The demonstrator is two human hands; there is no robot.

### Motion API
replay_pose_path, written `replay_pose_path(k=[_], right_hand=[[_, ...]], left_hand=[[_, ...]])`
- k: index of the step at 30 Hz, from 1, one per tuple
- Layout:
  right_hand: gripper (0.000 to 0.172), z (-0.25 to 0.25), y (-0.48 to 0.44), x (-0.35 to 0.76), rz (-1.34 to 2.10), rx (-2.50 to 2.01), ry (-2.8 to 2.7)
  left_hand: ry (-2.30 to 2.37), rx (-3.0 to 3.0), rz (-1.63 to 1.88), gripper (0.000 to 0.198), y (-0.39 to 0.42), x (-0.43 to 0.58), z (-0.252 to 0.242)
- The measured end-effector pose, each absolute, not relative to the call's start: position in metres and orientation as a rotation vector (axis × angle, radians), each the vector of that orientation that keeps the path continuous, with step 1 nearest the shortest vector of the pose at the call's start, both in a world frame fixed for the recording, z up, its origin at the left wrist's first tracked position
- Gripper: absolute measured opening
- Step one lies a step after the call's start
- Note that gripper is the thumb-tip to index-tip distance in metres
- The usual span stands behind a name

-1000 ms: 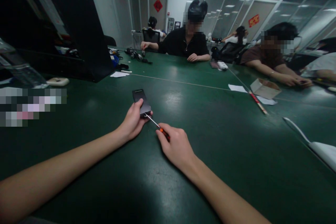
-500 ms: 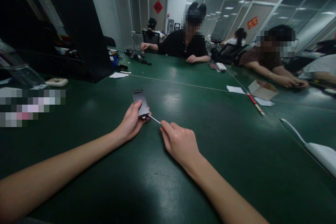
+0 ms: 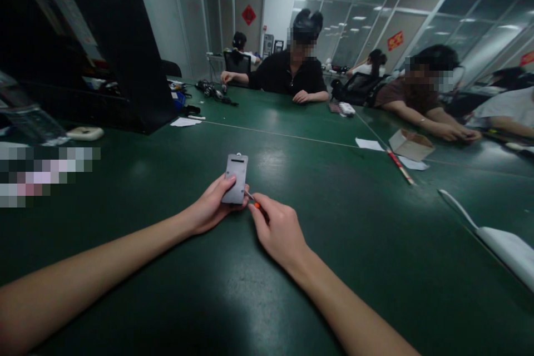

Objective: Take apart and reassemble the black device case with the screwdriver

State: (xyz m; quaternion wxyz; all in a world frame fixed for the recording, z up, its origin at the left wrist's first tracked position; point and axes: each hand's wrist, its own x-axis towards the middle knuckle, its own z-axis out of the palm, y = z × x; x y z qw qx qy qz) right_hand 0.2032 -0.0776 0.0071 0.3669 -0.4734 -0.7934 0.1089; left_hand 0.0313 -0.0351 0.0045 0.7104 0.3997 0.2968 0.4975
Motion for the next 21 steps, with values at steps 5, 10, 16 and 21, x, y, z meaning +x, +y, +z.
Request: replay_pose_path(k=[5, 10, 16, 21], right_hand=[[0.034, 0.014, -0.073, 0.220, -0.077, -1.307, -2.177], [0.040, 0.021, -0.077, 0.212, -0.307, -1.486, -2.262], [0.046, 0.018, -0.078, 0.197, -0.116, -1.464, -2.220], [0.037, 0.009, -0.073, 0.196, 0.367, -1.225, -1.961]], left_hand=[[0.693, 0.950, 1.207, 0.039, -0.037, 0.036, 0.001], [0.748, 1.030, 1.276, 0.037, -0.038, 0.038, -0.006], [0.867, 1.147, 1.365, 0.035, -0.043, 0.041, -0.012], [0.787, 0.986, 1.287, 0.038, -0.048, 0.045, -0.010]])
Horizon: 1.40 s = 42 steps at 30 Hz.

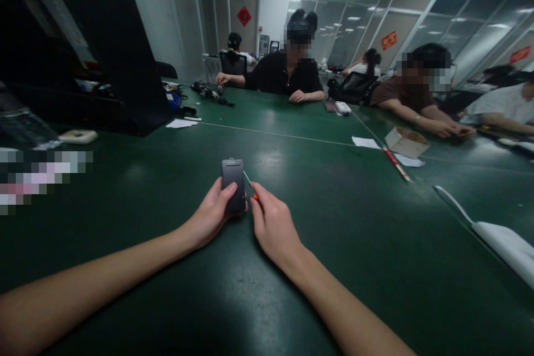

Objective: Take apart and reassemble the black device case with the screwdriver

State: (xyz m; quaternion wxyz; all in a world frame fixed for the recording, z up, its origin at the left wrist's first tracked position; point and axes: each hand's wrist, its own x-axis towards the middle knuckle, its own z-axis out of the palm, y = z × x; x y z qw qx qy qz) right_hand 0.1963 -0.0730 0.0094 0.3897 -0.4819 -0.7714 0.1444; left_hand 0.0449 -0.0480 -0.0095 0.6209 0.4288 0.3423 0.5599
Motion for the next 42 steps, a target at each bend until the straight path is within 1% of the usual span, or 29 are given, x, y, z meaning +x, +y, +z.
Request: replay_pose_path(k=[3, 7, 10, 14, 17, 21, 24, 26, 30, 37, 42], right_hand=[[0.033, 0.006, -0.071, 0.195, 0.686, -1.238, -1.748], [0.032, 0.005, -0.073, 0.190, 1.132, -1.109, -1.453], [0.032, 0.008, -0.076, 0.186, 1.264, -1.066, -1.340], [0.031, 0.010, -0.078, 0.185, 1.301, -1.082, -1.334], [0.029, 0.010, -0.075, 0.189, 1.324, -1.009, -1.192], [0.028, 0.010, -0.068, 0.199, 1.385, -0.976, -1.080], [0.033, 0.011, -0.064, 0.205, 1.402, -1.005, -1.061], [0.033, 0.013, -0.063, 0.207, 1.366, -1.020, -1.057], [0.026, 0.014, -0.062, 0.209, 1.291, -1.060, -1.124], [0.032, 0.006, -0.064, 0.210, 1.204, -1.155, -1.281], [0.027, 0.004, -0.068, 0.209, 1.078, -1.240, -1.440]], left_hand=[[0.771, 0.980, 1.260, 0.039, -0.048, 0.045, -0.009], [0.772, 1.022, 1.254, 0.040, -0.048, 0.043, -0.011], [0.782, 1.040, 1.247, 0.040, -0.047, 0.043, -0.013], [0.768, 1.006, 1.243, 0.044, -0.048, 0.042, -0.010], [0.732, 0.923, 1.209, 0.048, -0.049, 0.041, -0.002], [0.647, 0.837, 1.087, 0.037, -0.050, 0.036, 0.005], [0.602, 0.819, 1.019, 0.032, -0.050, 0.033, 0.006], [0.590, 0.822, 1.010, 0.032, -0.050, 0.032, 0.006], [0.585, 0.835, 1.028, 0.033, -0.051, 0.031, 0.007], [0.561, 0.766, 1.001, 0.035, -0.057, 0.033, 0.009], [0.541, 0.737, 0.986, 0.034, -0.061, 0.033, 0.008]])
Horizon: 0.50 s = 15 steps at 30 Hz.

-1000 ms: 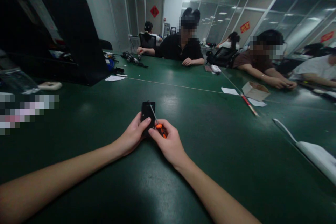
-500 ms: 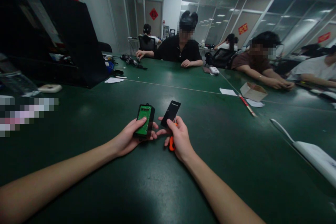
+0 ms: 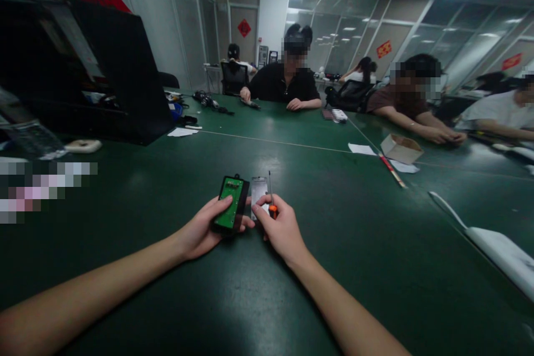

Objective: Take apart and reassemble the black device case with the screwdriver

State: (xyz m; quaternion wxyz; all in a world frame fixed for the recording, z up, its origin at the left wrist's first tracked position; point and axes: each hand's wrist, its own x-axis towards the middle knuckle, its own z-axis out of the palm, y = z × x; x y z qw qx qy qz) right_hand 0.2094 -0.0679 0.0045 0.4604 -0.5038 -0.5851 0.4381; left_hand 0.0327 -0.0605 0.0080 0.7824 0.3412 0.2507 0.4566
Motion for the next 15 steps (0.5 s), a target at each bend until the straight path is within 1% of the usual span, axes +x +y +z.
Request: replay_pose_path(k=[2, 4, 7, 11, 15], right_hand=[[0.027, 0.0045, -0.0692, 0.2096, 1.057, -1.244, -1.427], [0.031, 0.0051, -0.0697, 0.2102, 1.062, -1.237, -1.362], [0.038, 0.0063, -0.0683, 0.2118, 1.089, -1.199, -1.282], [0.030, 0.0044, -0.0644, 0.2140, 1.167, -1.138, -1.240], [0.037, -0.0017, -0.0612, 0.2158, 1.203, -1.102, -1.160]], left_hand=[[0.543, 0.757, 0.997, 0.037, -0.0619, 0.0328, 0.0092], [0.562, 0.775, 1.019, 0.039, -0.0629, 0.0334, 0.0109], [0.614, 0.773, 1.050, 0.037, -0.0629, 0.0348, 0.0122], [0.606, 0.729, 1.058, 0.032, -0.0601, 0.0350, 0.0119], [0.635, 0.669, 1.046, 0.031, -0.0585, 0.0335, 0.0116]])
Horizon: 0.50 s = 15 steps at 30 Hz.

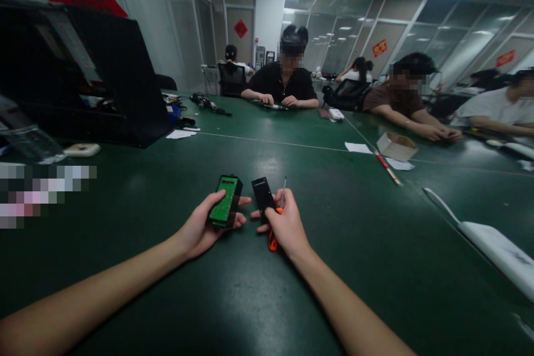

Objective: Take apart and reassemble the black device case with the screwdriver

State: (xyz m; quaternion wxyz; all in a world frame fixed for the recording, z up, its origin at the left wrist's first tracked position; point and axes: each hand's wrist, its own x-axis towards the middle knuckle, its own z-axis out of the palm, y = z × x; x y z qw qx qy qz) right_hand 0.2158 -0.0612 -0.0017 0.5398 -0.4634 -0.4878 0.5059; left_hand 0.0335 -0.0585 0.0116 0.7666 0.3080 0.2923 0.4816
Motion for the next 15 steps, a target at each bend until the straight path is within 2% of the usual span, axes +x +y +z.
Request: replay_pose_path(k=[4, 7, 11, 15], right_hand=[[0.048, -0.004, -0.057, 0.220, 1.008, -1.204, -1.252], [0.044, -0.002, -0.054, 0.227, 0.669, -1.332, -1.532], [0.046, -0.001, -0.048, 0.242, 0.175, -1.543, -1.888], [0.041, 0.000, -0.044, 0.254, -0.111, -1.755, -2.056]], left_hand=[[0.631, 0.728, 1.068, 0.033, -0.059, 0.033, 0.010], [0.616, 0.803, 1.084, 0.031, -0.060, 0.034, 0.009], [0.603, 0.826, 1.102, 0.033, -0.060, 0.035, 0.008], [0.593, 0.766, 1.105, 0.033, -0.058, 0.035, 0.008]])
